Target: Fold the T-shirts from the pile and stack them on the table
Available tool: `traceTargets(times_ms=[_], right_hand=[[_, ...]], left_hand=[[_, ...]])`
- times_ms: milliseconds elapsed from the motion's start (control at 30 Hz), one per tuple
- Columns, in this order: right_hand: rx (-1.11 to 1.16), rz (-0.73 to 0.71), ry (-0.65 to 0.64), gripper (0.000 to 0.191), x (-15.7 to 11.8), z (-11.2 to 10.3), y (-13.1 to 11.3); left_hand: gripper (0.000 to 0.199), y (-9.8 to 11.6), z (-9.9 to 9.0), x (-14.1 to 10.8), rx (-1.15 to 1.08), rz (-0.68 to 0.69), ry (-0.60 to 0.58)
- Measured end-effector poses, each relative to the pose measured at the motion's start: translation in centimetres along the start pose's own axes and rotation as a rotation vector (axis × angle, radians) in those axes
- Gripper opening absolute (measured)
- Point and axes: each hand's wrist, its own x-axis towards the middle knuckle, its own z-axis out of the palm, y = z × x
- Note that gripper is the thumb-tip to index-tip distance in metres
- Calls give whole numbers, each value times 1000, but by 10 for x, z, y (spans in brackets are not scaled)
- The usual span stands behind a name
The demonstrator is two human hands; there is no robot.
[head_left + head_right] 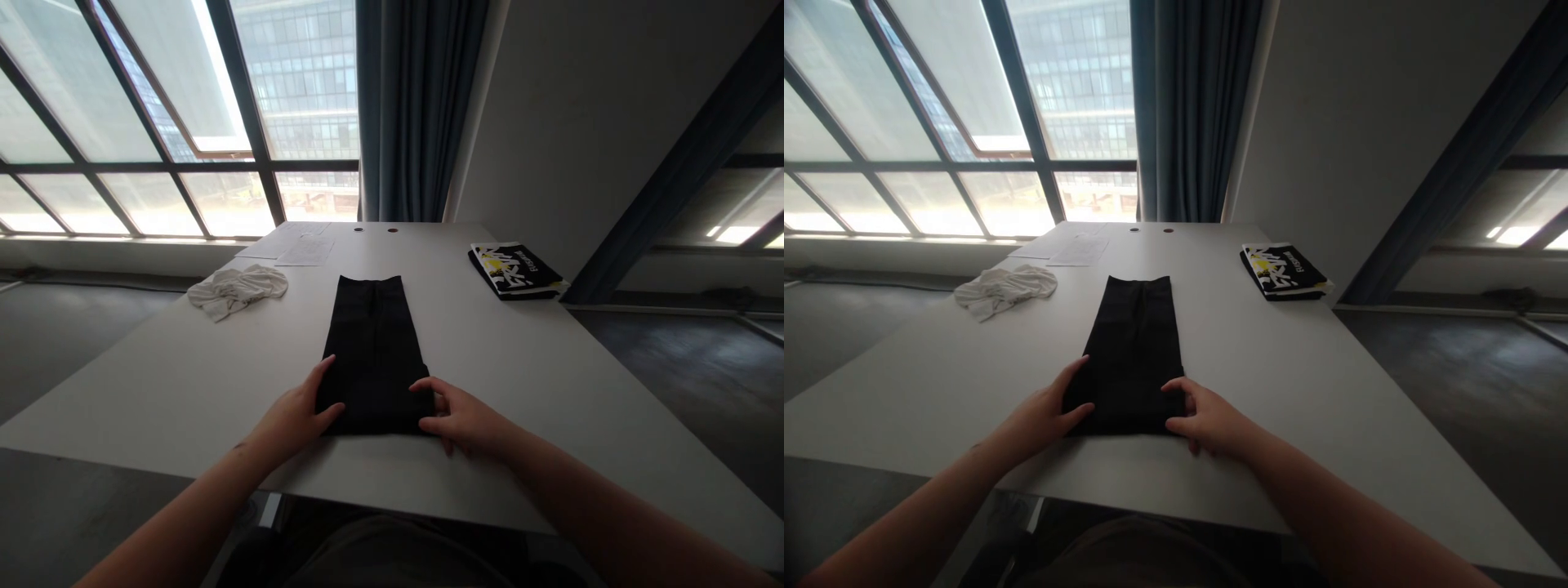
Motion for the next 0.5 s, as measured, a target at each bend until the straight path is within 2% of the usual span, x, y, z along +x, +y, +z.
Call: traceTargets(times_ms=[100,200,300,400,500], right_hand=[[5,-51,-21,57,-3,1,4],[-166,-34,-5,54,-12,-1,1],[-366,-24,27,65,-22,-3,-8],[-403,-30,36,76,-24,-8,-15],[-529,-48,154,76,-15,-16,-21]], left_hand=[[88,4,5,-6,-45,97,-52],[87,-6,14,-13,-114,219,-58],[82,-16,18,-18,-70,264,-106],[85,-17,14,-15,-18,301,-137],[86,-12,3,1,28,269,-12]])
